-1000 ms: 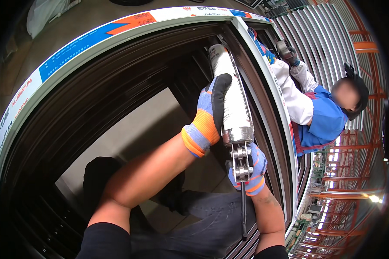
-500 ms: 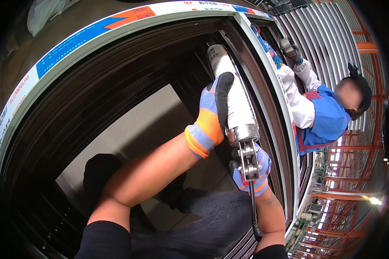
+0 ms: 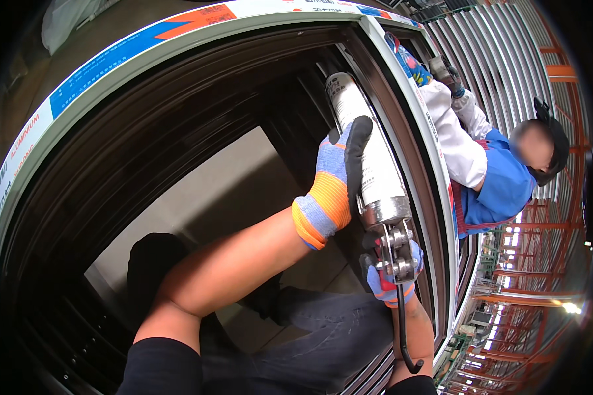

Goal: The person applies sealant along the inner corners and seams of metal frames using a caulking gun.

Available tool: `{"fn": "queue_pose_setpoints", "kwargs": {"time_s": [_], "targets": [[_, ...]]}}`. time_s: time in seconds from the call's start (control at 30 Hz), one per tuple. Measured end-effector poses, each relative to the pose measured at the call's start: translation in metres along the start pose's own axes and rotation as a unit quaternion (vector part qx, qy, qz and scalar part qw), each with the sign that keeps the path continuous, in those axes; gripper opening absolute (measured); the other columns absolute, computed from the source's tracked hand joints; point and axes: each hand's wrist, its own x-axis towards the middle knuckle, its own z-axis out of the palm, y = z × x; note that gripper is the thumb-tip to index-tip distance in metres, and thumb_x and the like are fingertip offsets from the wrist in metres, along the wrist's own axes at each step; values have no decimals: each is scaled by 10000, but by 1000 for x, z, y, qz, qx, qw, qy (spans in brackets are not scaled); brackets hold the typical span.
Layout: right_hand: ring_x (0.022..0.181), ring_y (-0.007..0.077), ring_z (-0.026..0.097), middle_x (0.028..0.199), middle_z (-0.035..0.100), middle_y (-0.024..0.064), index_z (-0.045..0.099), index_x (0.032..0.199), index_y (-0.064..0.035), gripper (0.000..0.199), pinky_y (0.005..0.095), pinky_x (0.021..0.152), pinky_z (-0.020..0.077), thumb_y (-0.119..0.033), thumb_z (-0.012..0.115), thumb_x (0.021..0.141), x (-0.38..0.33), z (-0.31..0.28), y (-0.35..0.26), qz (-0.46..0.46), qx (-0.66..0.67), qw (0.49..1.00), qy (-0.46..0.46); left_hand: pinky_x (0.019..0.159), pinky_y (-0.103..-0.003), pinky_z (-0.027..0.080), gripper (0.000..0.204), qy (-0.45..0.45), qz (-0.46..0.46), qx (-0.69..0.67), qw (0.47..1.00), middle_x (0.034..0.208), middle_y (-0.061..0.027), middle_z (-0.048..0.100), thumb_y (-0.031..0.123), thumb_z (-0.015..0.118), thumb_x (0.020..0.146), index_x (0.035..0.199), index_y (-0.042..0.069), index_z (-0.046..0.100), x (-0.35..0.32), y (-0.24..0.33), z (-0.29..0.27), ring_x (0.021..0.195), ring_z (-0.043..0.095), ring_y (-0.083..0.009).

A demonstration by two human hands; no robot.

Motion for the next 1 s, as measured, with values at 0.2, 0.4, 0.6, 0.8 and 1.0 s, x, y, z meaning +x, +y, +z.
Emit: {"fn": "queue_pose_setpoints", "kwargs": {"time_s": [0.2, 0.4, 0.6, 0.8, 1.0], "targets": [[701, 300, 650, 877, 656, 83, 638, 956, -69, 348, 387, 630, 529, -89, 751, 628, -26, -1, 24, -15, -19, 999, -26, 536, -324, 567, 254, -13, 31, 40, 999, 720, -51, 614, 328, 652, 936, 954, 89, 568, -3, -3, 6, 575, 637, -186], [842, 330, 636, 1009, 635, 130, 623, 1077, -37, 458, 405, 727, 521, -116, 758, 646, -50, -2, 37, 78, 23, 993, -89, 565, -319, 572, 246, -16, 26, 52, 998, 757, -53, 621, 317, 628, 951, 974, 79, 573, -8, -2, 6, 608, 642, -175], [869, 332, 646, 1025, 635, 141, 624, 1075, -17, 431, 394, 746, 529, -82, 719, 660, -36, -17, 20, 62, 31, 990, -122, 636, -285, 526, 247, 25, 111, 143, 983, 769, -40, 610, 284, 516, 981, 941, 56, 602, -40, -13, 11, 693, 619, -128], [888, 349, 662, 1031, 650, 153, 641, 1069, -47, 404, 394, 766, 538, -103, 719, 677, -26, -3, 32, 82, 99, 980, -152, 625, -293, 535, 201, 64, 69, 45, 994, 740, -42, 606, 282, 566, 948, 928, 87, 609, -27, -17, -12, 660, 620, -144], [927, 367, 653, 1054, 655, 162, 648, 982, -96, 394, 433, 795, 534, -180, 792, 624, 0, 25, 43, -15, 120, 988, -101, 581, -352, 576, 290, 78, 9, 6, 997, 713, -93, 634, 367, 609, 881, 905, 77, 600, 6, -4, -29, 600, 651, -217]]}}
